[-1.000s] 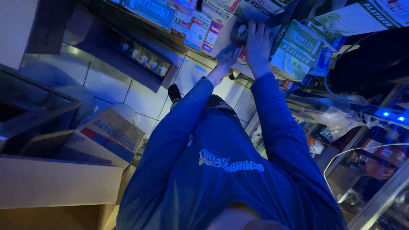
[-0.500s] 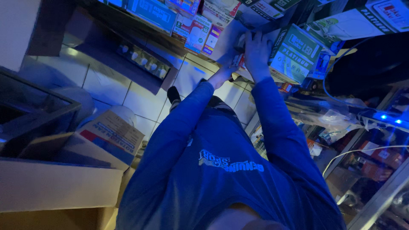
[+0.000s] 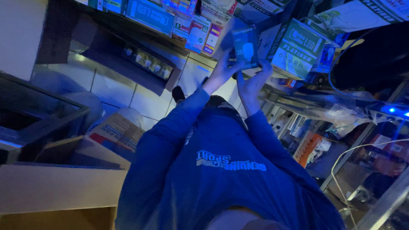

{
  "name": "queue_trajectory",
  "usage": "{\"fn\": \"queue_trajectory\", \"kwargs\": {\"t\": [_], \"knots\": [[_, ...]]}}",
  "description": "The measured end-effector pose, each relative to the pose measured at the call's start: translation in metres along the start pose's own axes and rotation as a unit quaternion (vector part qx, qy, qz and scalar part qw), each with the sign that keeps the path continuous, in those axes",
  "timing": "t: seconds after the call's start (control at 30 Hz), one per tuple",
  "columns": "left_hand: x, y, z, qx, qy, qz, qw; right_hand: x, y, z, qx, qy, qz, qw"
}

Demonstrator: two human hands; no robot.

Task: The person organizes various boxes of light bulbs on shelves and in storage bins, handling them one at a time and placing them into a long cardboard box.

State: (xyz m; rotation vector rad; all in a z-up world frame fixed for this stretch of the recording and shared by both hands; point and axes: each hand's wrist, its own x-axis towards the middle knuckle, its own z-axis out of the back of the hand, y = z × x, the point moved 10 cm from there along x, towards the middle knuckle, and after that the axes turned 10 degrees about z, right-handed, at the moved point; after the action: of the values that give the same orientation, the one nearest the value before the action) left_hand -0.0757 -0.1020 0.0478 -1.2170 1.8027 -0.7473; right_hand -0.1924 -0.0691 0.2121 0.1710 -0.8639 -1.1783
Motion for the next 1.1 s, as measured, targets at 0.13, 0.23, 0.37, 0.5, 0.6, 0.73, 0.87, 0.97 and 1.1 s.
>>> {"fn": "queue_trajectory", "kwargs": {"t": [0.13, 0.23, 0.37, 0.5, 0.6, 0.73, 0.87, 0.97, 1.1], "knots": [[-0.005, -0.015, 0.002, -0.047, 0.015, 0.032, 0.998, -0.003, -0.004, -0.002, 0.054, 0.073, -0.008, 0.996], [-0.002, -0.023, 0.025, -0.156, 0.071, 0.058, 0.984, 0.019, 0.015, 0.017, 0.077, 0.106, -0.006, 0.991], [-0.007, -0.019, 0.021, -0.217, 0.161, 0.107, 0.957, 0.073, 0.055, 0.042, 0.121, 0.236, 0.104, 0.959], [0.0, -0.019, 0.01, -0.246, 0.185, 0.106, 0.946, 0.095, 0.07, 0.036, 0.096, 0.309, 0.127, 0.937], [0.011, 0.023, 0.029, -0.272, 0.082, 0.166, 0.944, 0.114, 0.062, 0.041, -0.001, 0.241, 0.127, 0.962], [0.01, 0.086, 0.032, -0.159, -0.027, 0.294, 0.942, 0.126, 0.049, 0.029, -0.109, 0.183, 0.166, 0.963], [0.007, 0.106, 0.002, -0.101, 0.055, 0.296, 0.948, 0.114, 0.006, -0.038, -0.233, 0.202, 0.145, 0.94], [0.008, 0.112, -0.013, -0.097, 0.057, 0.327, 0.938, 0.083, -0.035, -0.088, -0.304, 0.288, 0.146, 0.896], [0.016, 0.11, -0.014, -0.011, 0.013, 0.315, 0.949, 0.058, -0.07, -0.119, -0.354, 0.311, 0.201, 0.859]]}}
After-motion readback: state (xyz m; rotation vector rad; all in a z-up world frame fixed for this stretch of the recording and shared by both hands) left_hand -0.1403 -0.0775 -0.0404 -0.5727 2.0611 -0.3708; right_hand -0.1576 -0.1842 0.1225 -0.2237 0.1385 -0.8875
